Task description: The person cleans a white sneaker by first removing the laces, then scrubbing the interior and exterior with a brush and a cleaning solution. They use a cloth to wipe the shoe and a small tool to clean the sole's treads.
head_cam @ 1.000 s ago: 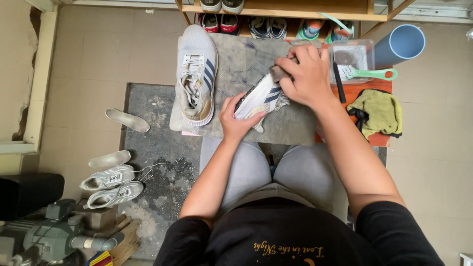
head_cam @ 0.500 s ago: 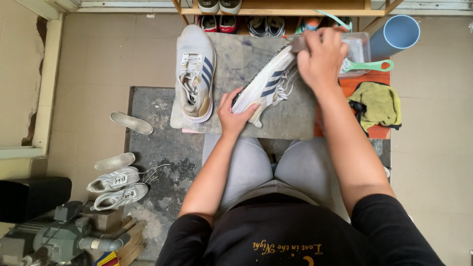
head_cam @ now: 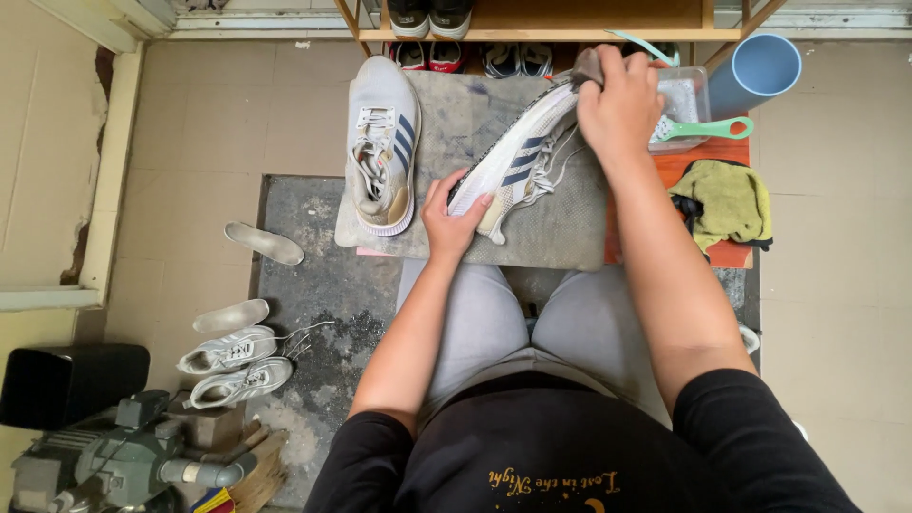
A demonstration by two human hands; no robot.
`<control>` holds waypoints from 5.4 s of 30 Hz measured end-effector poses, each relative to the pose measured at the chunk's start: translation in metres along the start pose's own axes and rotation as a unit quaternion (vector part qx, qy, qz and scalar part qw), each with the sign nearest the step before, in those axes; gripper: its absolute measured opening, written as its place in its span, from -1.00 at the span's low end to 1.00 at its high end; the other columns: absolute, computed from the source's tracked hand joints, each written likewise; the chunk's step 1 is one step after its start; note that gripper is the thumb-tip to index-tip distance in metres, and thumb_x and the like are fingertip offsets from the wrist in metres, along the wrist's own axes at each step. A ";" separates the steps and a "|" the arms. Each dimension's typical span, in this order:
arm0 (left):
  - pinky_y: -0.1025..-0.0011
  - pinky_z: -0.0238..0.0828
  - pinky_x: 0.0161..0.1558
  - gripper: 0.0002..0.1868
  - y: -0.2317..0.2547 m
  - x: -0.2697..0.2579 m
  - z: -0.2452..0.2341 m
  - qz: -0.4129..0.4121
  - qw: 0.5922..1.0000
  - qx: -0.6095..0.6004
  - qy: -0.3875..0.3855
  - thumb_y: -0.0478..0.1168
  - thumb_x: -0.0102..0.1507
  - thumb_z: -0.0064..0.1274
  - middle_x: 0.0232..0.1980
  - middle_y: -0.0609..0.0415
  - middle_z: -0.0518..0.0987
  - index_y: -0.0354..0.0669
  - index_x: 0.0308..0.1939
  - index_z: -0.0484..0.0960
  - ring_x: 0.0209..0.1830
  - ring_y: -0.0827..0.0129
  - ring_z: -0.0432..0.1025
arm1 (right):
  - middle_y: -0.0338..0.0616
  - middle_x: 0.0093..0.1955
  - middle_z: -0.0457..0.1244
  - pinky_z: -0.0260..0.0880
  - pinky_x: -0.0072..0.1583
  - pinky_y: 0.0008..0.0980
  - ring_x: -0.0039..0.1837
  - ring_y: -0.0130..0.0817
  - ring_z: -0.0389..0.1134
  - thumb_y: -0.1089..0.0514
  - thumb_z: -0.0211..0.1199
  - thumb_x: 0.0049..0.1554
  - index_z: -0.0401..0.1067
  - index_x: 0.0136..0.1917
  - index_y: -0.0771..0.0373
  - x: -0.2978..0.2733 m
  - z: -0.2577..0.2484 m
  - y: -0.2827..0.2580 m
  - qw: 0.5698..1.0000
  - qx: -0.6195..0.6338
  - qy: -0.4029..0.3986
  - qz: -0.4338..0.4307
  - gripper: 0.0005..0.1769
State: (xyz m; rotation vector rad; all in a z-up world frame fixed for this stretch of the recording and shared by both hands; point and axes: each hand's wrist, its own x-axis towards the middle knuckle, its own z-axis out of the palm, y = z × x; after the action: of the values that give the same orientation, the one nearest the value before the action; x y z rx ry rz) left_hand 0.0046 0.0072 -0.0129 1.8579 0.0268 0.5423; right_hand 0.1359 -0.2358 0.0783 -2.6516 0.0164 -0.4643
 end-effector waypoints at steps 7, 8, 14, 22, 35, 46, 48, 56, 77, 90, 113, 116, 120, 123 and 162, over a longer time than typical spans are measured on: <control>0.29 0.44 -0.10 -0.44 -0.009 0.003 0.003 0.035 0.997 -0.054 0.035 -0.05 0.03 0.54 -0.22 -0.03 0.58 0.00 0.07 0.73 -0.21 0.16 0.55 | -0.23 -0.02 0.15 0.17 -0.04 -0.15 0.02 -0.17 0.24 0.01 0.13 -0.05 0.48 0.16 -0.20 -0.053 0.005 -0.048 0.941 -0.052 0.070 -0.328 -0.54; 0.37 0.44 -0.07 -0.49 -0.006 0.003 0.002 0.028 0.999 -0.032 0.019 -0.06 0.09 0.46 -0.16 0.02 0.58 -0.05 0.09 0.70 -0.16 0.26 0.53 | -0.10 0.02 0.19 0.19 0.04 -0.04 0.07 -0.15 0.23 0.03 0.04 0.03 0.45 0.17 -0.07 -0.041 0.000 -0.046 0.972 -0.067 0.018 -0.226 -0.57; 0.44 0.45 -0.02 -0.56 -0.002 0.001 0.004 0.019 1.000 -0.017 0.006 -0.09 0.19 0.35 -0.06 0.07 0.60 -0.09 0.12 0.67 -0.06 0.36 0.51 | 0.15 0.09 0.13 0.21 -0.04 0.32 -0.03 0.38 0.32 0.06 0.00 0.17 0.21 0.27 0.25 -0.001 -0.015 -0.016 0.995 -0.057 -0.071 0.044 -0.57; 0.48 0.44 -0.11 -0.61 -0.006 -0.001 0.003 0.027 0.999 -0.013 0.024 -0.08 0.27 0.27 -0.11 0.08 0.60 -0.09 0.14 0.68 -0.13 0.39 0.51 | -0.08 -0.02 0.23 0.37 -0.27 0.05 -0.03 0.00 0.33 -0.05 0.07 0.08 0.24 0.43 0.18 -0.051 -0.022 -0.065 0.958 -0.099 -0.094 -0.253 -0.34; 0.27 0.32 0.35 -0.66 -0.008 0.007 -0.005 -0.072 0.976 -0.200 -0.053 -0.03 0.43 -0.03 0.18 -0.03 0.66 -0.12 0.10 0.70 0.28 0.28 0.47 | -0.07 -0.02 0.21 0.44 -0.17 -0.04 -0.05 -0.04 0.36 0.03 0.08 0.07 0.16 0.52 0.18 -0.084 -0.017 -0.063 0.978 -0.055 -0.067 -0.188 -0.26; 0.30 0.30 0.33 -0.64 -0.014 0.014 -0.017 -0.160 0.945 -0.263 -0.114 -0.01 0.46 -0.02 0.10 0.11 0.68 -0.09 0.16 0.72 0.14 0.54 0.37 | -0.23 -0.02 0.27 0.25 0.06 -0.16 -0.01 -0.24 0.35 -0.36 -0.01 0.35 0.36 0.48 -0.13 -0.067 0.011 -0.026 0.901 -0.107 0.055 -0.416 -0.43; 0.25 0.28 0.36 -0.61 -0.004 0.018 -0.019 -0.148 0.948 -0.260 -0.108 -0.01 0.48 -0.06 0.16 -0.04 0.66 -0.16 0.18 0.70 0.21 0.45 0.38 | -0.14 0.08 0.20 0.06 0.13 0.04 0.15 -0.08 0.24 -0.26 0.15 0.34 0.33 0.55 -0.16 -0.052 0.004 -0.021 0.936 -0.096 0.061 -0.333 -0.44; 0.18 0.25 0.38 -0.64 -0.005 0.021 -0.021 -0.133 0.952 -0.246 -0.125 -0.04 0.49 -0.08 0.20 -0.07 0.63 -0.17 0.10 0.73 0.25 0.34 0.40 | -0.15 0.04 0.28 0.13 0.15 -0.01 0.13 -0.16 0.29 -0.48 -0.14 0.32 0.48 0.26 -0.24 -0.104 0.012 -0.073 0.877 -0.019 0.070 -0.475 -0.45; 0.12 -0.13 0.60 -0.54 -0.014 0.025 -0.026 -0.069 0.930 -0.252 -0.259 -0.08 0.56 -0.29 0.52 -0.06 0.36 -0.11 0.50 0.39 0.58 0.19 0.12 | -0.16 -0.03 0.28 0.19 0.09 -0.09 0.04 -0.20 0.32 -0.36 0.03 0.31 0.38 -0.01 0.08 -0.103 0.017 -0.082 0.836 0.054 0.106 -0.536 -0.51; 0.05 -0.12 0.58 -0.54 -0.031 0.023 -0.029 -0.021 0.948 -0.196 -0.248 -0.04 0.54 -0.22 0.51 -0.11 0.38 -0.13 0.46 0.44 0.58 0.06 0.13 | -0.10 -0.03 0.31 0.29 0.06 -0.02 0.06 0.06 0.36 -0.37 0.54 0.14 0.32 0.07 0.11 -0.071 -0.003 -0.027 0.966 0.217 0.022 -0.136 -0.36; -0.15 0.07 0.37 0.17 0.039 -0.025 0.016 0.093 0.960 0.260 -0.043 -0.11 -0.10 0.46 0.52 -0.24 0.13 -0.08 0.55 0.21 0.44 -0.22 0.12 | -0.08 0.03 0.36 0.54 0.06 -0.49 0.01 -0.48 0.42 0.23 0.52 0.09 0.29 0.41 0.28 -0.155 -0.062 0.096 0.845 0.507 -0.004 0.171 -0.30; -0.15 0.10 0.35 0.12 0.036 -0.025 0.018 0.099 0.963 0.248 -0.030 -0.15 -0.10 0.38 0.49 -0.23 0.17 -0.11 0.54 0.23 0.42 -0.22 0.16 | -0.05 0.08 0.36 0.54 0.08 -0.44 0.06 -0.44 0.42 0.18 0.43 0.22 0.31 0.40 0.30 -0.132 -0.082 0.122 0.853 0.499 0.043 0.151 -0.45; -0.16 0.08 0.36 0.09 0.037 -0.027 0.019 0.101 0.966 0.238 -0.020 -0.20 -0.11 0.31 0.48 -0.24 0.16 -0.14 0.53 0.25 0.42 -0.23 0.14 | 0.02 0.03 0.33 0.43 0.04 -0.32 0.05 -0.28 0.35 0.12 0.34 0.45 0.33 0.44 0.36 -0.086 -0.101 0.164 0.927 0.344 0.114 0.097 -0.58; -0.25 0.13 0.39 -0.05 0.035 -0.033 0.019 0.126 0.959 0.254 -0.018 -0.02 0.07 0.11 0.49 -0.31 0.17 -0.14 0.53 0.19 0.45 -0.30 0.16 | -0.16 0.10 0.30 0.26 0.04 -0.24 -0.06 -0.22 0.27 0.03 0.34 0.11 0.34 0.48 0.06 -0.059 -0.146 0.117 0.977 0.168 -0.034 0.126 -0.33; -0.06 0.21 0.37 0.11 0.002 0.005 -0.002 0.158 0.986 0.061 0.009 -0.35 -0.21 0.33 0.24 -0.23 0.42 -0.31 0.48 0.34 0.29 -0.18 0.36 | 0.27 -0.02 0.39 0.35 0.10 0.35 0.08 0.48 0.40 -0.27 -0.18 0.51 0.49 0.19 0.11 -0.059 -0.072 0.105 0.971 -0.141 -0.120 0.151 -0.45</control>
State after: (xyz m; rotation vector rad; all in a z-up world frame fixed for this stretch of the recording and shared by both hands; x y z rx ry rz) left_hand 0.0075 0.0094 -0.0089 1.9895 -0.2304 0.7902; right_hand 0.0631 -0.3565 0.0752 -2.8949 0.4345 -0.0390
